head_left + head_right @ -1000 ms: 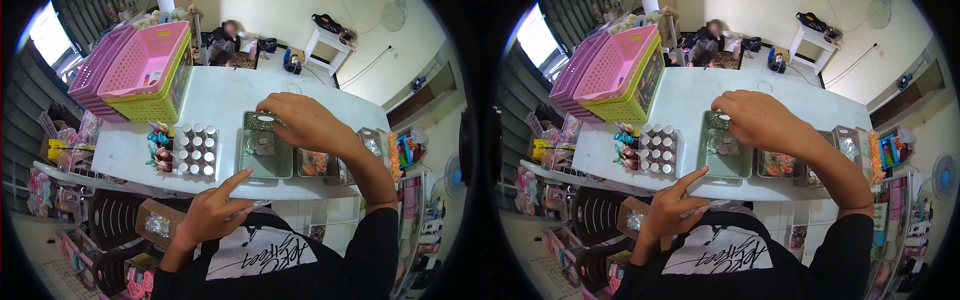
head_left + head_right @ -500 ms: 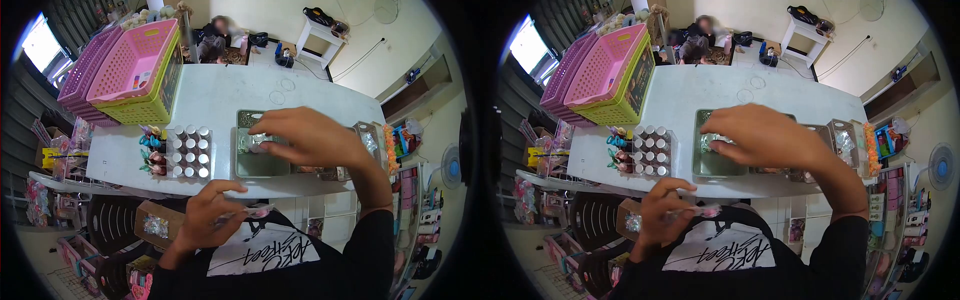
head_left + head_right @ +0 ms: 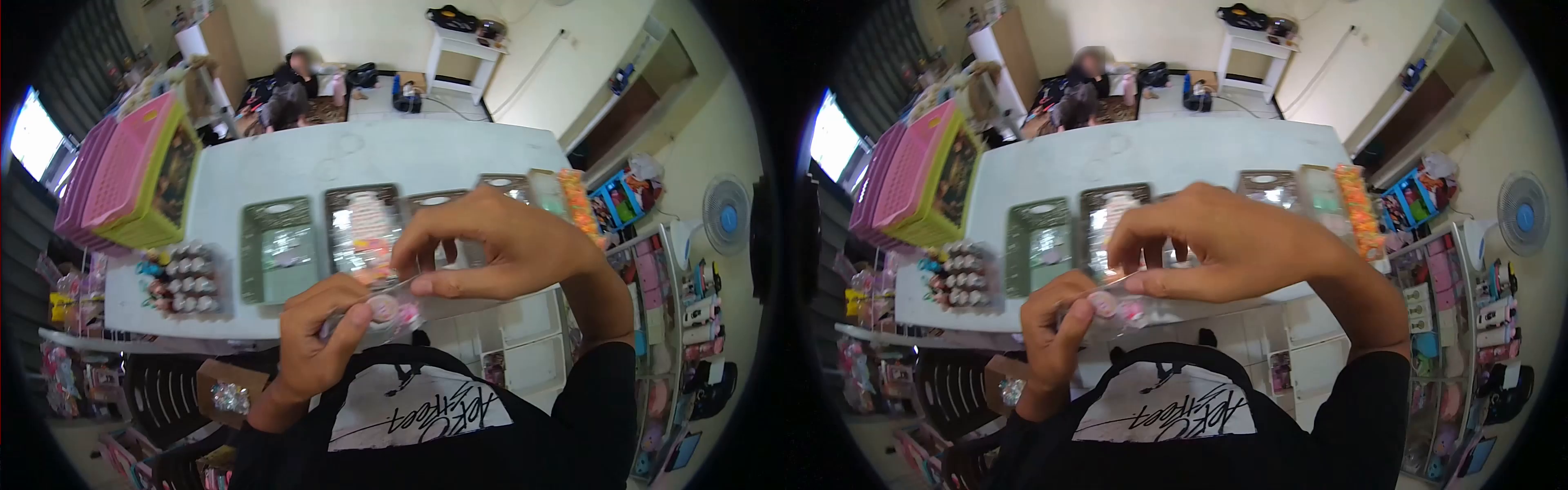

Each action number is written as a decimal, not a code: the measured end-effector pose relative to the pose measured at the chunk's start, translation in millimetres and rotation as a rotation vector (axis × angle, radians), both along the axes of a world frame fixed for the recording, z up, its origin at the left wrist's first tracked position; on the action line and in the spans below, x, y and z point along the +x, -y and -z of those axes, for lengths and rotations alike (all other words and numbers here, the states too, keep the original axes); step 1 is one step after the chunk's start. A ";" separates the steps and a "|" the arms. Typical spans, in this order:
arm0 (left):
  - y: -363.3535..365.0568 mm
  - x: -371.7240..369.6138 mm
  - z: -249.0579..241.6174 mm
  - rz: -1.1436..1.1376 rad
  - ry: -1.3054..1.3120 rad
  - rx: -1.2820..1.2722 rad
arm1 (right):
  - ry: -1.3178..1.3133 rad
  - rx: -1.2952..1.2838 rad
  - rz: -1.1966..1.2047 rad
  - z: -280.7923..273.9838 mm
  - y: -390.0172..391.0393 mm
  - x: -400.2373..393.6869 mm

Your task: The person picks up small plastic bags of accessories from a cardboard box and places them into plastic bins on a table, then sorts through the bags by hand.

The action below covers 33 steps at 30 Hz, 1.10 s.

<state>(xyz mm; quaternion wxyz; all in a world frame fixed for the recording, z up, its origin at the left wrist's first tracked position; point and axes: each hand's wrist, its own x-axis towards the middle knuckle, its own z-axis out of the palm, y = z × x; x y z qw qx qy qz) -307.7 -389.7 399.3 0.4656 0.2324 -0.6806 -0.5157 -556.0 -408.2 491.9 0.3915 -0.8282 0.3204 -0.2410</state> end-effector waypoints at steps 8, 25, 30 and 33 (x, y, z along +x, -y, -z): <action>-29.1 -112.4 -1.5 0.074 0.250 -0.411 | -0.412 -0.346 0.272 -10.2 -3.3 -178.8; -41.6 -168.1 4.9 -0.005 0.742 -0.525 | -0.311 -0.400 0.155 9.8 54.5 -219.3; -39.3 -169.7 6.6 -0.027 0.695 -0.525 | -0.260 -0.509 0.245 -2.7 47.9 -220.9; -37.5 -168.9 5.2 -0.007 0.699 -0.518 | -0.383 -0.501 0.093 20.2 35.5 -209.9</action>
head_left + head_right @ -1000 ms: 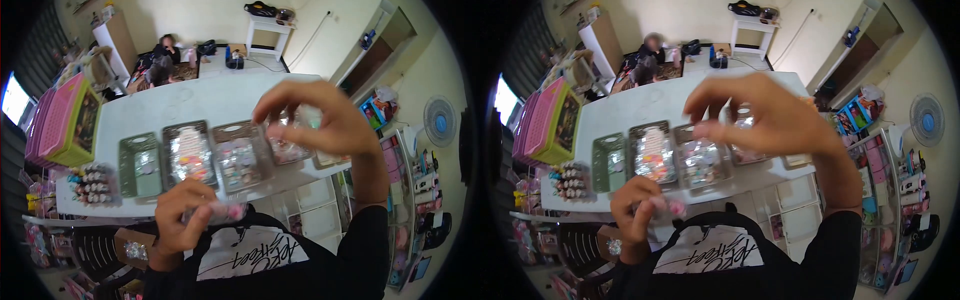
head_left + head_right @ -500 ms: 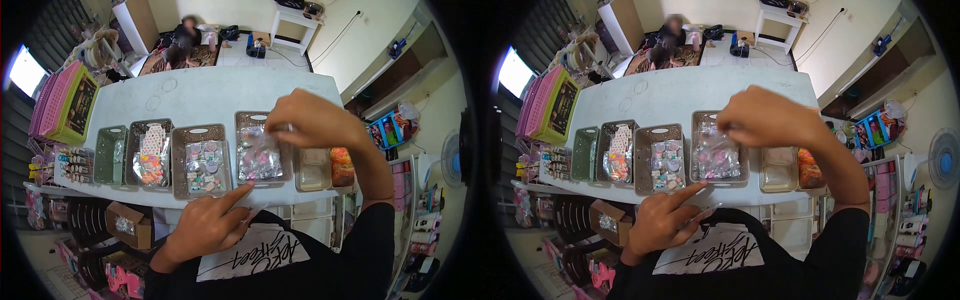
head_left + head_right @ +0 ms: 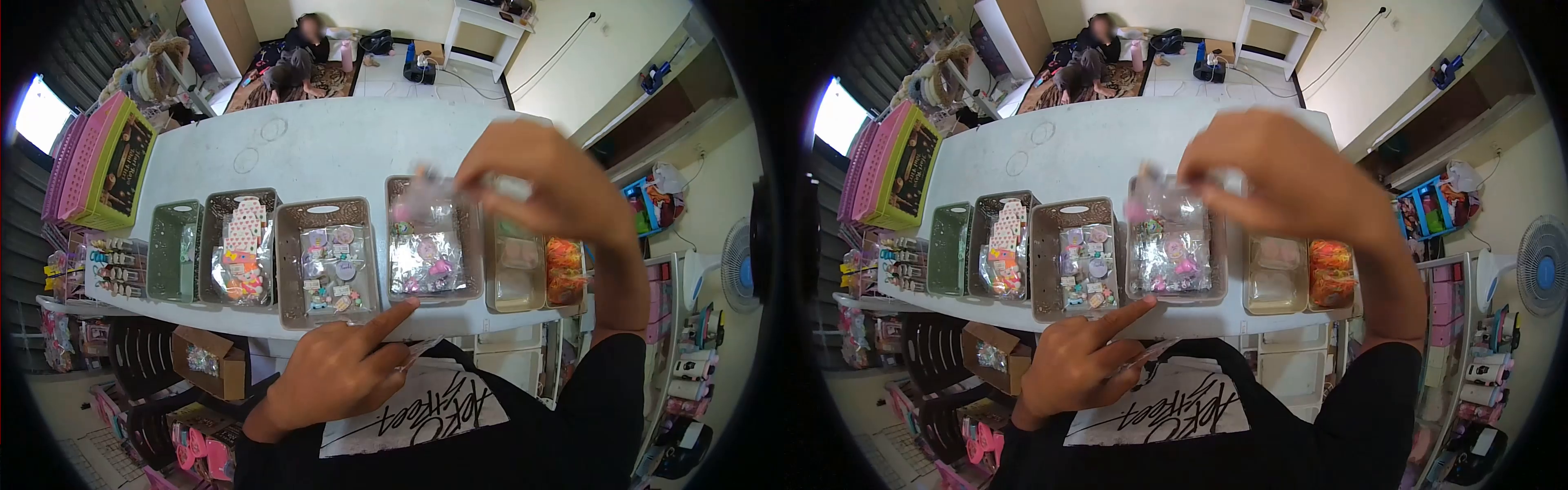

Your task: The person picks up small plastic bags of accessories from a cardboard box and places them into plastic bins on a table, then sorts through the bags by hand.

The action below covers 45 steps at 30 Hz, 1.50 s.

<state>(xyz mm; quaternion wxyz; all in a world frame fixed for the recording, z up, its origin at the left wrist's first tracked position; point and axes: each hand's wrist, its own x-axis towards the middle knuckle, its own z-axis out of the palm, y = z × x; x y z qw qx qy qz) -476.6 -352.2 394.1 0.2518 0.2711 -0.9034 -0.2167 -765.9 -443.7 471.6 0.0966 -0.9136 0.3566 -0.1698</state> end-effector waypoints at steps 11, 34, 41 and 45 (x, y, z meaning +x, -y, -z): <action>3.8 -1.2 -1.0 0.040 -0.015 0.028 | -0.465 0.357 -0.204 37.0 -9.9 41.2; 0.2 -1.1 -1.3 0.006 0.011 0.023 | 0.105 0.378 -0.262 -15.9 33.2 -26.8; -1.9 -1.2 -0.1 -0.005 0.019 0.012 | 0.051 0.283 -0.169 -30.9 27.0 -48.5; -2.0 -0.6 -0.2 -0.002 0.016 0.022 | 0.031 0.311 -0.152 -33.6 26.5 -53.9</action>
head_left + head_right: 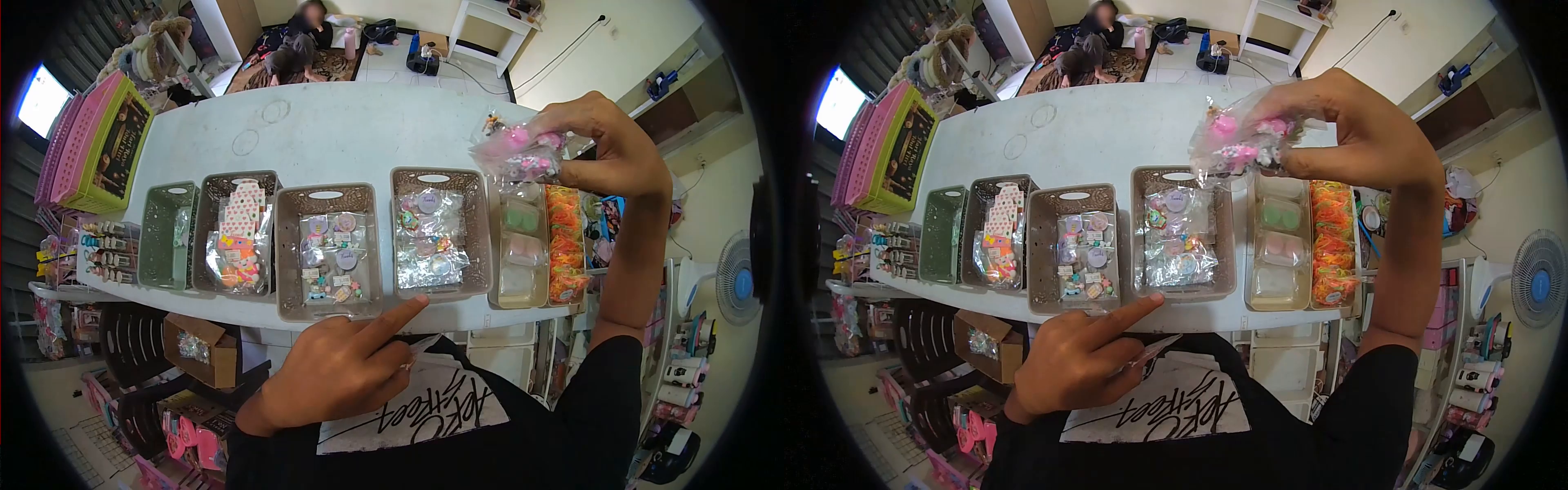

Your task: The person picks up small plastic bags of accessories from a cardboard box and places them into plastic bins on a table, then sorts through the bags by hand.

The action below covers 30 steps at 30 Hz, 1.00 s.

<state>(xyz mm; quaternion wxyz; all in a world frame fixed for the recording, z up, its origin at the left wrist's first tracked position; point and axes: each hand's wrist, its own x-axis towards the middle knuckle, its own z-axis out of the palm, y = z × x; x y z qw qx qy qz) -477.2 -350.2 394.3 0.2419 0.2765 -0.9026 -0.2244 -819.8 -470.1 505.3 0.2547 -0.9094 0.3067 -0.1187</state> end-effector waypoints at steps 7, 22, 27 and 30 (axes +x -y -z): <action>1.1 0.7 0.3 0.014 -0.005 0.008 | 0.110 0.031 0.034 5.9 -1.3 -4.7; 1.9 1.5 -2.9 0.033 0.016 0.014 | -0.072 -0.068 0.076 23.9 -42.1 50.4; 0.3 1.2 -1.5 0.027 0.013 0.007 | -0.181 -0.180 -0.040 71.1 -43.5 79.5; -0.1 1.5 -1.6 0.020 0.018 -0.001 | -0.348 -0.352 -0.017 80.1 -42.1 79.4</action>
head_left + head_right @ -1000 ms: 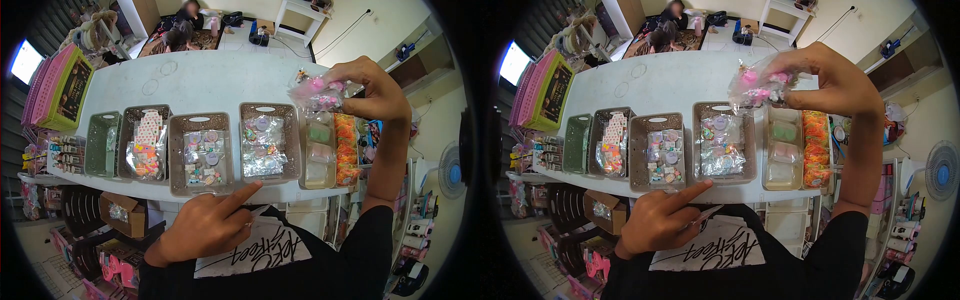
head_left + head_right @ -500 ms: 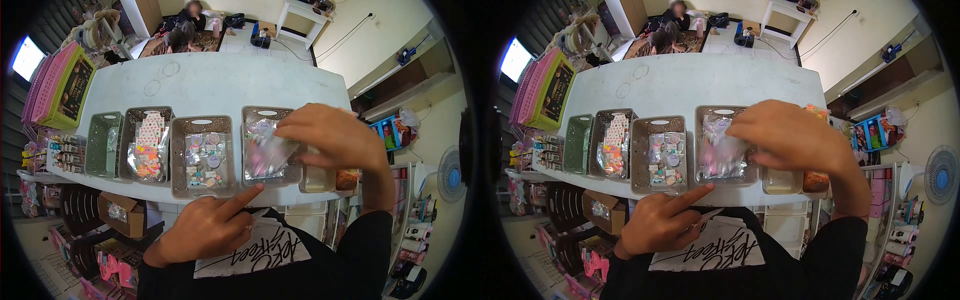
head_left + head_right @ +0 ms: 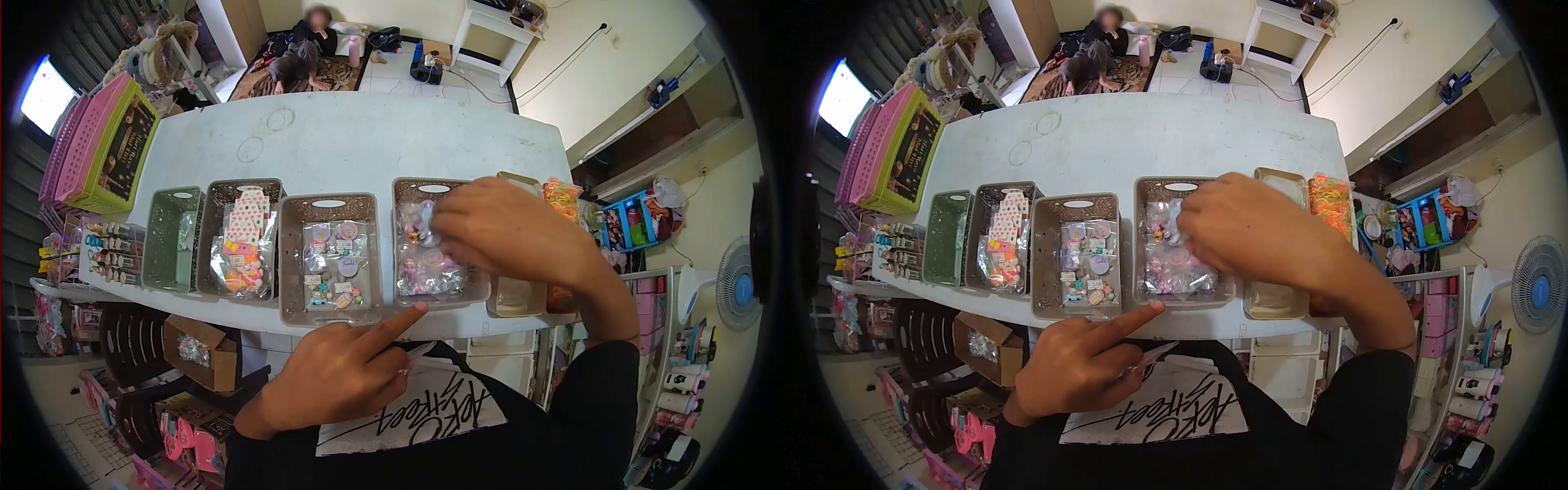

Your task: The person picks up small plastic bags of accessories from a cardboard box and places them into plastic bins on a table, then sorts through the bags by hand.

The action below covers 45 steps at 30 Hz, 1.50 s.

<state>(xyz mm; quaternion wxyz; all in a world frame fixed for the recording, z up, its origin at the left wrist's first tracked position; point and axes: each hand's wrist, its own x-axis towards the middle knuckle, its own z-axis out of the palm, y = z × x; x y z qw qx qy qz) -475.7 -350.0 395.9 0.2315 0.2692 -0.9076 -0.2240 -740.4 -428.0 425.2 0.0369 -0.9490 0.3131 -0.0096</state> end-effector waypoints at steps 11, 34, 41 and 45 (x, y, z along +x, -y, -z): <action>-1.4 0.2 1.6 -0.004 -0.001 -0.011 | 0.024 0.227 0.036 -4.4 -17.3 9.5; -3.8 1.3 1.1 0.001 0.001 -0.012 | 0.343 0.349 0.206 -33.2 -15.5 1.1; -4.2 0.7 1.2 -0.005 -0.009 -0.016 | 0.180 0.296 -0.058 -16.3 -3.4 -8.3; -4.7 0.4 1.6 0.000 -0.017 -0.002 | 0.073 0.279 0.033 1.2 -1.8 -0.4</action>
